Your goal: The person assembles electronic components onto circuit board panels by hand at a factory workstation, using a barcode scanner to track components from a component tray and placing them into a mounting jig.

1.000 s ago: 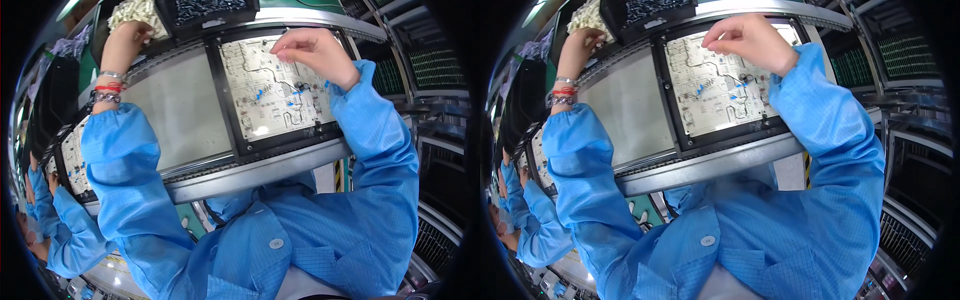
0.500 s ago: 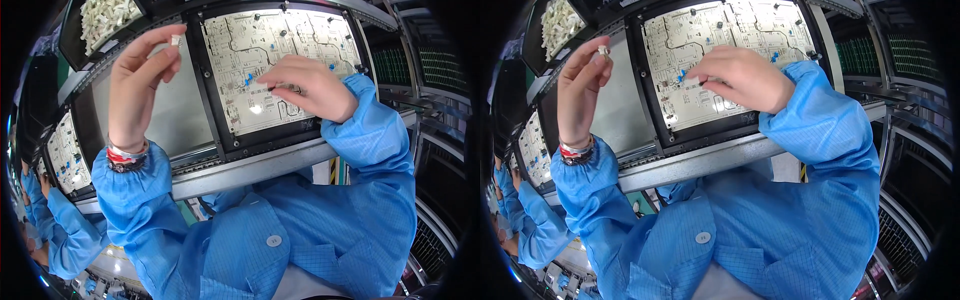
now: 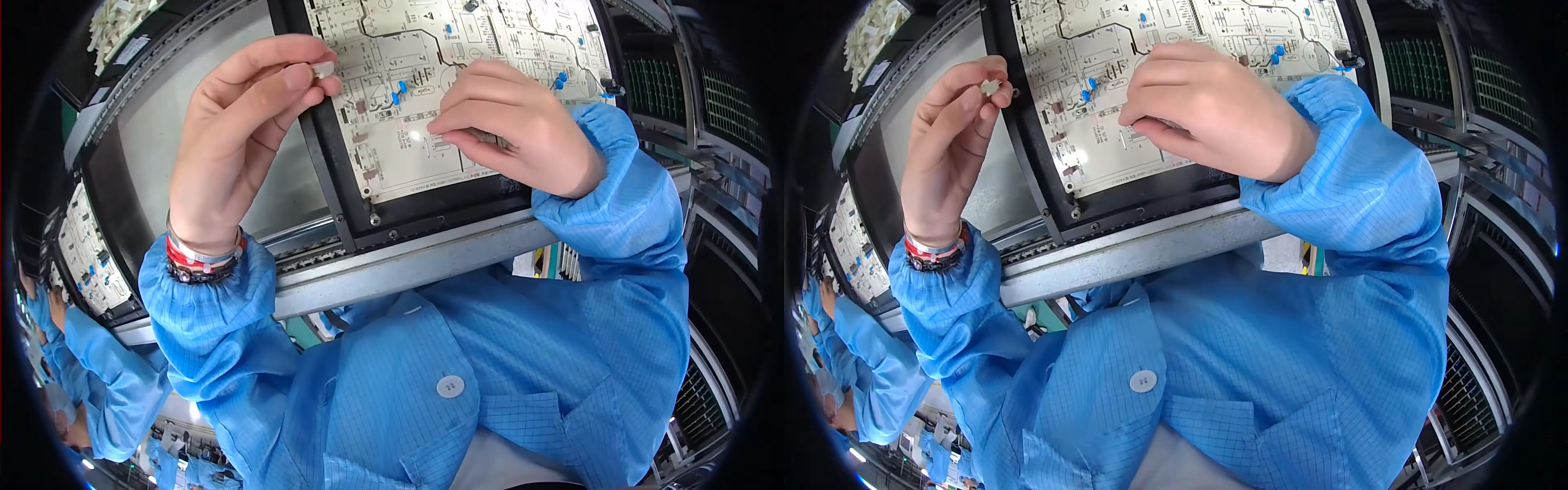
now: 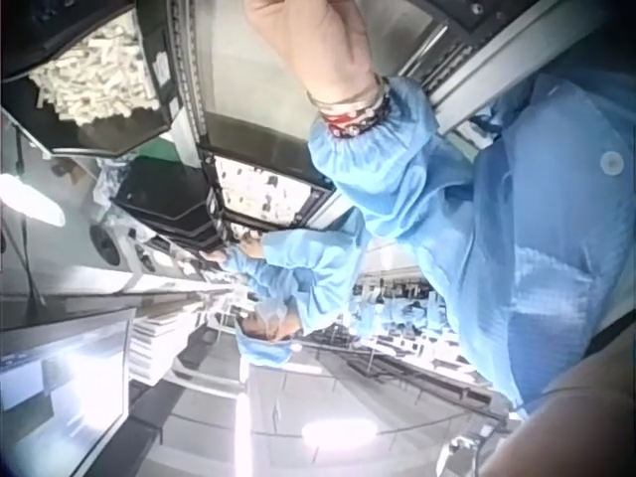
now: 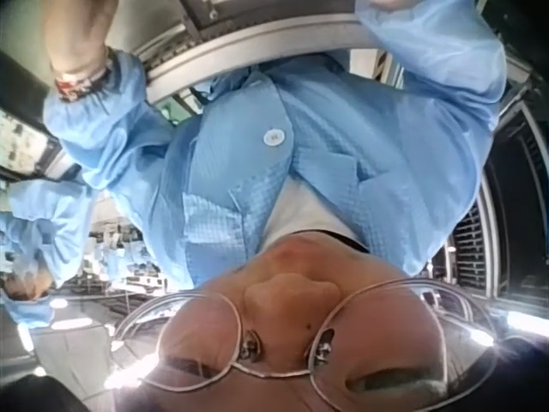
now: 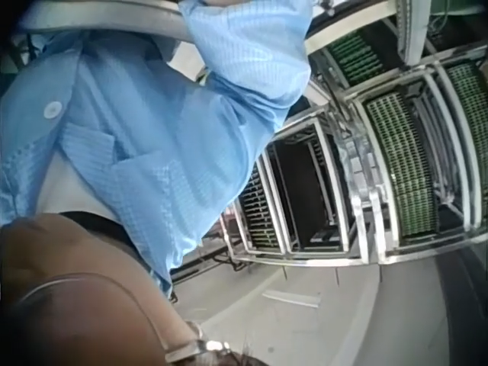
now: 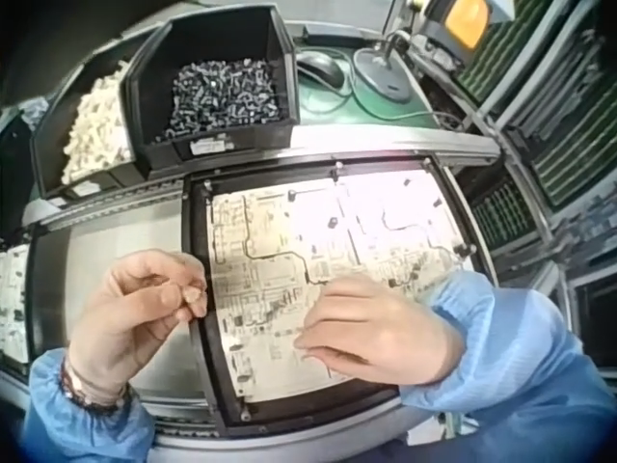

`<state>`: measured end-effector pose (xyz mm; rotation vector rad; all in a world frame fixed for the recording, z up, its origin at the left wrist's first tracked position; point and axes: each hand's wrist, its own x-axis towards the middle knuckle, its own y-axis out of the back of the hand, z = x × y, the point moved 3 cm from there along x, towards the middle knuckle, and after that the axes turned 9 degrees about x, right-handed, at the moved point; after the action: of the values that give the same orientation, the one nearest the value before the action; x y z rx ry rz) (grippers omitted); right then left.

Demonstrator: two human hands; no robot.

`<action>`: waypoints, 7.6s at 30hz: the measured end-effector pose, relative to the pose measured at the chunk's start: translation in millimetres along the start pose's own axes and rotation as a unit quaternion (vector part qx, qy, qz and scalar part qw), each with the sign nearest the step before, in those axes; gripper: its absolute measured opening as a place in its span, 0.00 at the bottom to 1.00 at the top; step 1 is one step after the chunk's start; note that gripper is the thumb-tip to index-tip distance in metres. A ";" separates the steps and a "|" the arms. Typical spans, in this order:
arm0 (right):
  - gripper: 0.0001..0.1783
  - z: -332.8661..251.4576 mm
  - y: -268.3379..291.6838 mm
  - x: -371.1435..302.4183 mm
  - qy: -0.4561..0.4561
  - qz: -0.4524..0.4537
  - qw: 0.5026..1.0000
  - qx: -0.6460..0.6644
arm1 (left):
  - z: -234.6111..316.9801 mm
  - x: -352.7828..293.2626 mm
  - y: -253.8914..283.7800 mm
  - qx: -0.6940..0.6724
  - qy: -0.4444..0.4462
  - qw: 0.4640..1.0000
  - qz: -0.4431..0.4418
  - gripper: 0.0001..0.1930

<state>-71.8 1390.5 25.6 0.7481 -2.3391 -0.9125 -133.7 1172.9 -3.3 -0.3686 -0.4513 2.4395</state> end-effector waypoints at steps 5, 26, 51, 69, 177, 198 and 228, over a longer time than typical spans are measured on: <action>0.11 0.0 0.6 -2.0 0.010 0.017 1.000 0.001 | -6.5 3.9 1.8 0.001 0.001 1.000 0.008 0.16; 0.15 0.8 26.9 -8.3 0.020 0.076 0.997 -0.018 | -6.0 12.6 -16.0 -0.057 -0.014 0.998 -0.003 0.28; 0.09 -14.3 138.3 72.7 -0.040 0.037 0.980 -0.193 | 18.5 54.0 -82.2 0.193 0.030 0.980 0.021 0.06; 0.08 31.9 137.1 58.2 -0.069 0.094 0.978 -0.172 | 5.7 69.3 -86.3 0.430 -0.010 0.902 0.022 0.09; 0.08 48.6 150.1 -97.3 0.020 0.348 0.936 -0.047 | -20.3 135.9 -166.2 0.607 -0.157 0.778 -0.037 0.14; 0.07 43.1 142.9 -95.6 0.003 0.312 0.941 -0.132 | -15.4 134.4 -168.6 0.700 -0.175 0.689 -0.064 0.10; 0.20 151.0 30.0 -65.9 -0.250 0.010 0.955 0.157 | -94.6 -265.1 -138.0 0.439 -0.100 0.717 0.532 0.13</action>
<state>-128.9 1518.2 -66.6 0.6672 -2.9834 -0.7958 177.1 1132.4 7.1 0.1382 1.2023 3.3831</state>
